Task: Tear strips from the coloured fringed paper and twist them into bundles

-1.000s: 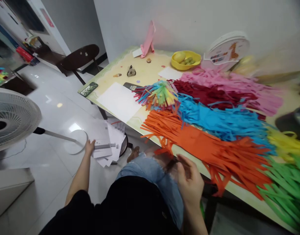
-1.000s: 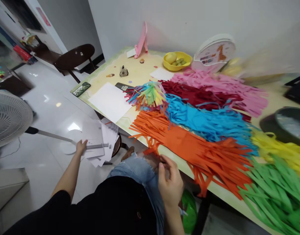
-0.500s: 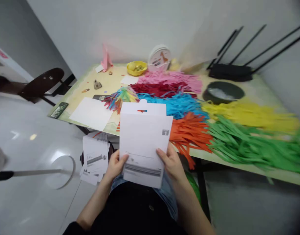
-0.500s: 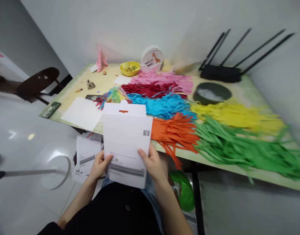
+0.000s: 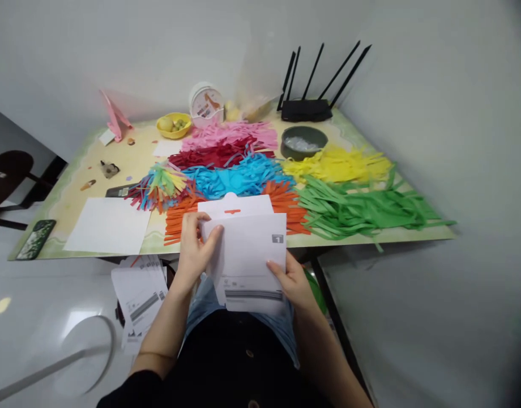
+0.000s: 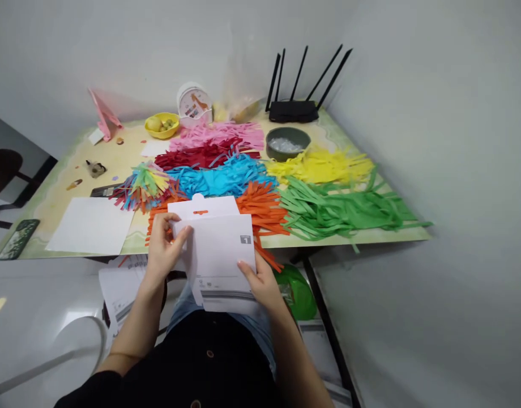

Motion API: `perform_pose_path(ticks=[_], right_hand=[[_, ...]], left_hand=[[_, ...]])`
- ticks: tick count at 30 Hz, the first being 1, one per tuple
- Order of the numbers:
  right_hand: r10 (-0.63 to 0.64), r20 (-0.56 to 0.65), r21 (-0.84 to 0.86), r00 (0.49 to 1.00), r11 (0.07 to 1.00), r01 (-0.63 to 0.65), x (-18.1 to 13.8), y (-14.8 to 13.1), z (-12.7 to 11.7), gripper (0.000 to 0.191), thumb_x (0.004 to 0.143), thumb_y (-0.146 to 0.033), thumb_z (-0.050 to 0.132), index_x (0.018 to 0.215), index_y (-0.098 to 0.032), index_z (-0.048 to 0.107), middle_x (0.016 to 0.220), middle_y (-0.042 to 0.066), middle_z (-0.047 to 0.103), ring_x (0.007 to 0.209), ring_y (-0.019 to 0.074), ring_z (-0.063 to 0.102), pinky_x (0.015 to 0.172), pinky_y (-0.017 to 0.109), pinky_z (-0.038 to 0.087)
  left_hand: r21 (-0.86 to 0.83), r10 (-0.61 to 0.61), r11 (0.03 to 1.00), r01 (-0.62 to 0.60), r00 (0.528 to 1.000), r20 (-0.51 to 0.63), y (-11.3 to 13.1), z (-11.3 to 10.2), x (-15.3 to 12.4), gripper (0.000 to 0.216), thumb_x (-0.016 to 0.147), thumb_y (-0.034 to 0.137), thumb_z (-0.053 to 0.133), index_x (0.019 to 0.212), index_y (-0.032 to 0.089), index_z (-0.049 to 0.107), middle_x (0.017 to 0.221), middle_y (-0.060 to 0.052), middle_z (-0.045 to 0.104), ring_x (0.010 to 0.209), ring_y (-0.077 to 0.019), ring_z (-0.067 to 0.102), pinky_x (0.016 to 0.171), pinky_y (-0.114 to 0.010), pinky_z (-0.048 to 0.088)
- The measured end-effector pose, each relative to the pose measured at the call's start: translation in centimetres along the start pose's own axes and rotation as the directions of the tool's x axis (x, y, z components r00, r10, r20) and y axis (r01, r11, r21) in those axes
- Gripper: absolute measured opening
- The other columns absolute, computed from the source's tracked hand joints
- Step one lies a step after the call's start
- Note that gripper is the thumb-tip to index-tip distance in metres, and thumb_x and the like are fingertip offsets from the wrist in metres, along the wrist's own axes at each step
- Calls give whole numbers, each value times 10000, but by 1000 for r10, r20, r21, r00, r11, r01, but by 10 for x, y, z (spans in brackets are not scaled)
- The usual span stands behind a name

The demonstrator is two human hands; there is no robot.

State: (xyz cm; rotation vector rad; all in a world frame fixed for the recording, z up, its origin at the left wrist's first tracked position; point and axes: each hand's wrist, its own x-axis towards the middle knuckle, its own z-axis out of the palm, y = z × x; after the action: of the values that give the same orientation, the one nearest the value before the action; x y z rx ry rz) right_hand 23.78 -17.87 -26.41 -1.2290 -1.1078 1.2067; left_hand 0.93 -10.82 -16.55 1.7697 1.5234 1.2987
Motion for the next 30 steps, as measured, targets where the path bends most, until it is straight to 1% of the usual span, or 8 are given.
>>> perform_pose_path(ticks=[5, 12, 16, 20, 24, 27, 28, 30], right_hand=[[-44, -19, -72, 999, 996, 43, 9, -10, 4, 423, 899, -445, 647, 1242, -199, 682, 1258, 103, 724, 1199, 287, 664, 1105, 461, 474], [-23, 43, -155, 999, 988, 29, 9, -21, 10, 418, 920, -423, 611, 1263, -192, 680, 1233, 103, 737, 1149, 285, 693, 1051, 445, 521], [-14, 30, -191, 999, 981, 20, 11, -24, 10, 425, 917, -407, 610, 1283, -201, 675, 1224, 104, 743, 1135, 290, 700, 1035, 441, 530], [34, 203, -113, 979, 993, -11, 12, -24, 2, 399, 846, -433, 688, 1160, -189, 728, 1091, 101, 774, 1024, 286, 722, 947, 434, 569], [140, 468, 24, 873, 985, -171, 14, -25, 5, 453, 704, -493, 791, 1031, -183, 748, 967, 72, 773, 858, 244, 714, 757, 383, 607], [156, 445, 57, 882, 978, -201, 17, -32, 20, 455, 643, -431, 832, 1008, -178, 734, 924, 53, 763, 796, 200, 690, 718, 337, 600], [175, 400, 52, 899, 976, -213, 18, -35, 25, 448, 621, -407, 847, 986, -173, 736, 897, 52, 765, 769, 193, 688, 701, 327, 599], [234, 261, 24, 937, 968, -249, 22, -41, 35, 419, 579, -400, 872, 901, -161, 749, 835, 63, 775, 720, 205, 699, 664, 330, 602]], left_hand=[[-70, -95, 992, 105, 986, 136, -1, -9, 8, 269, 814, 346, 738, 877, 213, 513, 812, 33, 478, 657, -110, 408, 610, -245, 345], [-148, -176, 968, 202, 970, 169, -5, -21, 18, 303, 731, 378, 800, 751, 193, 561, 696, 38, 491, 600, -105, 398, 545, -226, 316], [-143, -177, 963, 228, 936, 305, -1, -27, 18, 283, 724, 394, 796, 666, 179, 621, 634, 14, 563, 582, -114, 453, 542, -231, 348], [-225, -157, 939, 261, 906, 394, 6, -35, 15, 448, 726, 424, 785, 507, 187, 475, 496, 27, 444, 494, -98, 377, 476, -229, 302], [-289, -69, 915, 280, 816, 574, 2, -47, 15, 581, 728, 521, 767, 444, 201, 375, 429, 28, 354, 431, -88, 286, 434, -245, 247], [-361, 28, 886, 292, 742, 669, -15, -52, 15, 633, 694, 615, 749, 395, 213, 363, 471, -31, 453, 450, -126, 397, 458, -287, 344], [-392, 38, 869, 302, 750, 661, -21, -50, 16, 646, 657, 647, 758, 388, 217, 358, 497, -50, 486, 470, -146, 448, 470, -305, 380], [-463, -15, 827, 320, 836, 549, -29, -43, 16, 620, 575, 674, 798, 433, 219, 400, 550, -56, 526, 503, -168, 509, 479, -314, 418]])
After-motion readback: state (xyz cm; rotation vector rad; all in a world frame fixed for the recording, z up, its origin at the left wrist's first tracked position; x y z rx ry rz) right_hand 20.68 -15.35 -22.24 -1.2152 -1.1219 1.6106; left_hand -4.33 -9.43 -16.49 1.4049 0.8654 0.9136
